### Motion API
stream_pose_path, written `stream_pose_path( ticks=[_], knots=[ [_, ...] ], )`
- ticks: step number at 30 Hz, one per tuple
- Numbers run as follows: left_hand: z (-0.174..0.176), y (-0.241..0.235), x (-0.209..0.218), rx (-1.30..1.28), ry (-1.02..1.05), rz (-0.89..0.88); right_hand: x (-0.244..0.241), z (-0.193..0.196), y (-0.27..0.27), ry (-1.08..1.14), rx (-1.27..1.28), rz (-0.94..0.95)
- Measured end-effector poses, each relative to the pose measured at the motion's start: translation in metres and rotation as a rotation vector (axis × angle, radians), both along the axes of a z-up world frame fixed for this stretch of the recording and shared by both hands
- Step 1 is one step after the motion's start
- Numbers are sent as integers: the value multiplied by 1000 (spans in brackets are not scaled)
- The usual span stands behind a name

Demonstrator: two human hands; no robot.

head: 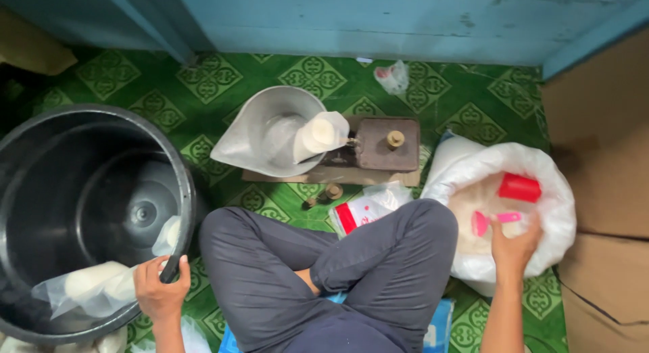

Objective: The person scoops white powder from a large sack into a small plastic bag using a pink scoop. They then place the filled bag into a metal bowl. The person repeats this process multiple times.

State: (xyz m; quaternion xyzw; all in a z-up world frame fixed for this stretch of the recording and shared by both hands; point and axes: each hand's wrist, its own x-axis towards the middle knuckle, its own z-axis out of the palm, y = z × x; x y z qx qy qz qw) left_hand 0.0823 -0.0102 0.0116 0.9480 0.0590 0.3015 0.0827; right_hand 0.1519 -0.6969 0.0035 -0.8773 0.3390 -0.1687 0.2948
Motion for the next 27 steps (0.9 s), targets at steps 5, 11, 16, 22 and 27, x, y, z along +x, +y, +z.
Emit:
stream_pose_path(
  ticks=[5, 11, 16, 22, 27],
  knots=[
    [5, -6, 1, -28, 53, 68, 31, 48, 64, -357, -291, 313],
    [15, -26, 6, 68, -54, 172, 120, 56, 146, 18, 66, 553],
    [26, -56, 8, 34, -137, 140, 189, 42, 170, 307, -69, 677],
    [13, -100, -14, -100, -37, 57, 207, 57, 181, 485, -56, 710],
    [7, -137, -16, -228, 15, -105, 178, 82, 195, 414, 39, 695]
  ],
)
